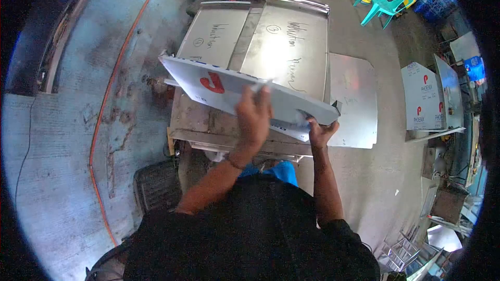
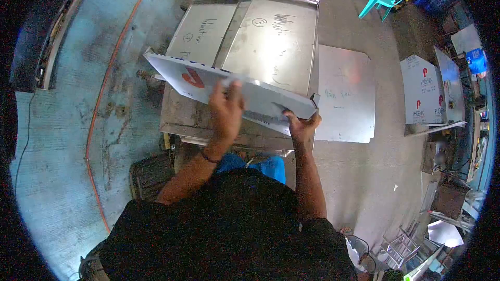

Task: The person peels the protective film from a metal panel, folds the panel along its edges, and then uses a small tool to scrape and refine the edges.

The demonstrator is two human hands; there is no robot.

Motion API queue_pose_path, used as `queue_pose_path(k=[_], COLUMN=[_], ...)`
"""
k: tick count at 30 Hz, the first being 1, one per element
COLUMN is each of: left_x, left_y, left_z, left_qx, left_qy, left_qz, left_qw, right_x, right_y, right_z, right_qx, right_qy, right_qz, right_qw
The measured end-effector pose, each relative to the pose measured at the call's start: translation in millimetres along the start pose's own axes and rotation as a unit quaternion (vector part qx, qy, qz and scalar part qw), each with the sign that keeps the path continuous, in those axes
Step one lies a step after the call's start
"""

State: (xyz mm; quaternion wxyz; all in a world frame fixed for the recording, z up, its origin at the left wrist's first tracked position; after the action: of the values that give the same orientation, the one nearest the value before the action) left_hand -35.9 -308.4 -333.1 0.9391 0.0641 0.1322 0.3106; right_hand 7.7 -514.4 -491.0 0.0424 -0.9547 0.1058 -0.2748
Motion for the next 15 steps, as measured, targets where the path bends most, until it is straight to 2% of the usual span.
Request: queue_pose_path(k=[2,4,6,8,9,11,13,15], left_x=[-14.3,-15.3,-0.9,-0.7,-12.5,-27.4,-34.4,-27.3], left_y=[-20.9,-25.0,-4.2,-8.0,-20.9,-40.0,-52.9,-37.5], left_z=[-6.1,-5.5,-2.5,-1.8,-0.6,-2.3,-0.4,3.9], left_qx=[-0.017,-0.033,-0.067,-0.075,-0.023,0.028,0.002,-0.005], left_qy=[-0.011,-0.022,-0.031,-0.008,-0.019,-0.029,-0.051,-0.024], left_qz=[-0.034,-0.069,-0.002,0.015,-0.009,-0.032,-0.074,-0.048], left_qw=[0.999,0.997,0.997,0.997,1.000,0.999,0.996,0.999], right_x=[5.8,6.9,6.0,7.5,6.2,2.5,8.0,8.9], right_y=[-4.9,-2.6,-1.7,-2.2,-2.0,-1.0,-6.6,-6.3], right_z=[-10.0,-12.9,-14.9,-19.7,-16.8,-9.5,-15.9,-15.3], right_qx=[0.053,0.045,0.037,0.019,0.017,-0.100,-0.074,-0.047], right_qy=[-0.059,-0.074,-0.091,-0.033,-0.033,-0.002,0.021,0.040], right_qz=[-0.014,-0.030,-0.041,-0.048,-0.046,-0.021,-0.018,-0.011], right_qw=[0.997,0.996,0.994,0.998,0.998,0.995,0.997,0.998])
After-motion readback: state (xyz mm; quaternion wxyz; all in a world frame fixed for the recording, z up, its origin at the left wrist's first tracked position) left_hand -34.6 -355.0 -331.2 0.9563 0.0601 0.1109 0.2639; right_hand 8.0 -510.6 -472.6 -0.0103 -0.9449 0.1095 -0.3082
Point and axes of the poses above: each hand's wrist, its own x-axis towards the middle knuckle, its own y-axis out of the back of the hand, z = x × y, the point moved 3 cm from there along x, towards the middle knuckle, and after that the axes turned 14 degrees about y, right-handed, at the moved point
